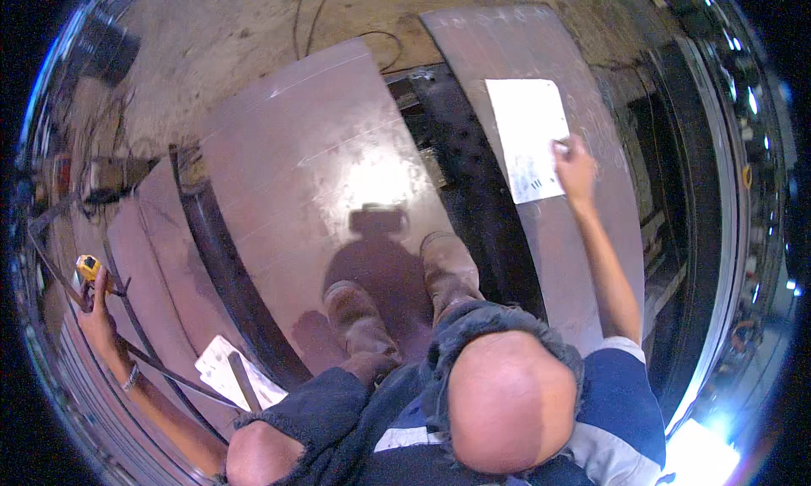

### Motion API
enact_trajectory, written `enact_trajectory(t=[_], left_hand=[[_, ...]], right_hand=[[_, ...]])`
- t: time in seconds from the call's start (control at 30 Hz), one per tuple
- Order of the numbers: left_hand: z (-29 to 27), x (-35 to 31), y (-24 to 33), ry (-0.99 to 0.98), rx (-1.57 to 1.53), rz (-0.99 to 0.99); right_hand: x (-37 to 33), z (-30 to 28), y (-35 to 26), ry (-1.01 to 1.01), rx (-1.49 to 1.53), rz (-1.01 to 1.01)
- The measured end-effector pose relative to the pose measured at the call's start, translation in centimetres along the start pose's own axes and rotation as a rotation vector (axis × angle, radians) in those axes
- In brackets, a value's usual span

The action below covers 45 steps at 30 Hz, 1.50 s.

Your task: The person measures a large metal sheet using a tape measure and a straight edge, marking measurements with a marker. The person also consults a document with handwritten notes during the process.

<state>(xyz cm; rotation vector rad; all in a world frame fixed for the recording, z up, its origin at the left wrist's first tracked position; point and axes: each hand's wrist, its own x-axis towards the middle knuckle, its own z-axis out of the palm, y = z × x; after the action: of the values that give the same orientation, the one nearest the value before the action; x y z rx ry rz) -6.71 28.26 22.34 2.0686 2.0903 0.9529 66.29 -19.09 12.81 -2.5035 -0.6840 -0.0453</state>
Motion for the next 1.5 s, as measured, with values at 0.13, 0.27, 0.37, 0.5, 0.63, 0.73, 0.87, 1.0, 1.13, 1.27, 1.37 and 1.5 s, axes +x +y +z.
enact_trajectory(t=[0.13,0.27,0.37,0.5,0.63,0.73,0.87,1.0,1.13,1.27,1.37,1.5], left_hand=[[0.4,-2.8,18.7,-0.278,-0.381,0.006],[2.8,-15.0,34.7,-0.711,-0.539,-0.050],[3.8,-20.0,40.2,-0.905,-0.587,0.140],[5.0,-23.3,42.7,-1.260,-0.722,-0.044],[5.2,-25.3,43.8,-1.254,-0.566,0.129],[5.7,-24.1,42.6,-1.221,-0.817,0.002],[4.3,-20.0,41.9,-1.087,-0.840,-0.158],[3.3,-16.5,41.0,-0.809,-0.840,-0.060],[4.0,-12.5,39.4,-0.740,-1.139,-0.320],[3.1,-10.8,40.3,-0.965,-0.652,-0.035],[5.0,-10.1,40.3,-0.988,-0.557,0.091],[10.4,-8.5,41.5,-1.170,-0.481,0.135]], right_hand=[[-5.4,0.6,-18.1,-0.459,0.625,-0.152],[-7.6,1.8,-24.3,-0.607,0.859,-0.410],[-7.3,1.5,-25.6,-0.681,1.005,-0.395],[-7.5,1.3,-23.0,-0.585,1.090,-0.395],[-7.4,0.8,-19.3,-0.438,0.974,-0.444],[-6.4,-1.2,-16.5,-0.433,0.796,-0.219],[-3.8,2.3,-5.4,-0.181,0.174,-0.168],[-1.7,1.5,0.8,-0.216,-0.266,0.051],[-1.5,1.7,2.2,-0.049,-0.325,0.067],[-2.0,4.4,-0.6,0.192,-0.079,-0.058],[-4.2,4.1,-10.9,-0.353,0.426,0.040],[-12.0,9.6,-18.0,-0.709,0.688,-0.120]])
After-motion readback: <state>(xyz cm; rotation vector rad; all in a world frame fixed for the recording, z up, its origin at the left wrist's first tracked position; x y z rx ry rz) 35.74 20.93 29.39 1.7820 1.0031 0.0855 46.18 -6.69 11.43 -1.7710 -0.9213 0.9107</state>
